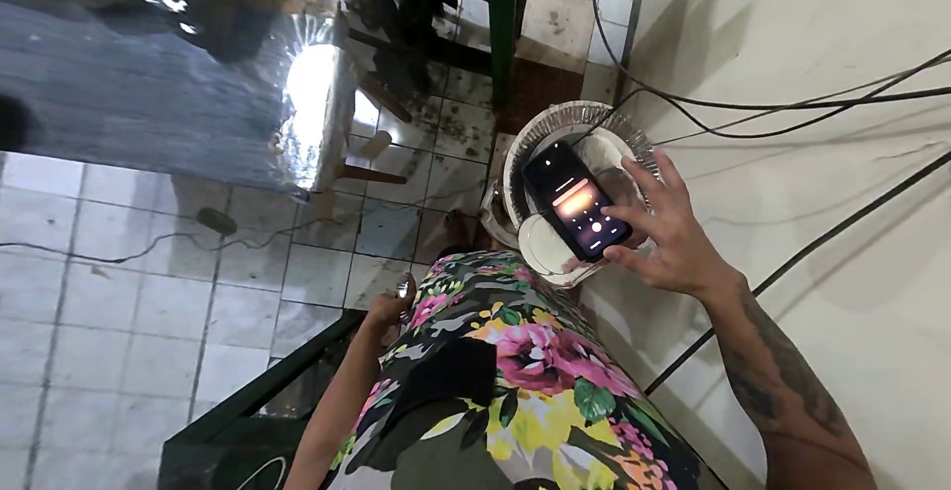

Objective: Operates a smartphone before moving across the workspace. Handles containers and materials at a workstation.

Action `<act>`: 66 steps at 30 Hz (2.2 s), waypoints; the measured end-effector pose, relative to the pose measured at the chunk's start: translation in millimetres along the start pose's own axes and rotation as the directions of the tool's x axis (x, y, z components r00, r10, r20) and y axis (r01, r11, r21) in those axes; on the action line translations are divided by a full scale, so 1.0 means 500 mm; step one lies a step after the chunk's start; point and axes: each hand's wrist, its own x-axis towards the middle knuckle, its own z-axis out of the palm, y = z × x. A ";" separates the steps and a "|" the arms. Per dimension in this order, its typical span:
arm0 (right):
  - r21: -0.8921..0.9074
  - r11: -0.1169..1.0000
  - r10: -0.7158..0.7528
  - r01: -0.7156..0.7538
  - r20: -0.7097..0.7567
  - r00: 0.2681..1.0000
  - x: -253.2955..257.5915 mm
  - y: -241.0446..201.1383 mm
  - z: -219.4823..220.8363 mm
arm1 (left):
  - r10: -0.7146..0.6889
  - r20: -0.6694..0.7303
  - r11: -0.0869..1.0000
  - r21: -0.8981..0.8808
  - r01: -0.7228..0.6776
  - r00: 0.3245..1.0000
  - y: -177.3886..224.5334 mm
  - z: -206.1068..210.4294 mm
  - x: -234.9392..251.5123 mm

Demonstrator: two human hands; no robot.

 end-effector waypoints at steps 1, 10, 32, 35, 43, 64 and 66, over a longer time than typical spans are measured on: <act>0.008 1.000 -0.001 0.001 -0.001 1.000 0.000 0.000 0.001 | 0.001 0.002 1.000 0.002 -0.001 1.000 0.000 0.001 0.000; 0.012 1.000 0.018 -0.018 0.002 1.000 -0.002 0.000 0.002 | 0.004 0.006 1.000 0.000 -0.004 1.000 0.000 0.005 0.007; 0.000 0.999 0.038 -0.038 -0.018 0.999 -0.006 -0.011 -0.008 | 0.003 0.011 0.999 -0.041 -0.002 1.000 0.008 0.004 0.004; -0.009 0.999 0.045 -0.045 -0.021 0.999 -0.008 -0.012 -0.008 | -0.004 0.007 0.996 -0.084 0.005 1.000 0.003 0.005 0.016; -0.001 0.999 0.044 -0.044 -0.055 0.998 -0.010 -0.025 -0.017 | -0.008 0.010 0.999 -0.048 0.008 1.000 0.012 0.002 0.004; -0.016 0.999 0.034 -0.035 -0.068 0.997 -0.008 -0.032 -0.013 | 0.013 0.012 1.000 0.002 -0.013 1.000 -0.003 0.003 0.006; -0.019 0.999 0.037 -0.038 -0.065 0.997 -0.008 -0.032 -0.013 | 0.011 0.007 1.000 -0.019 -0.011 1.000 -0.006 0.004 0.006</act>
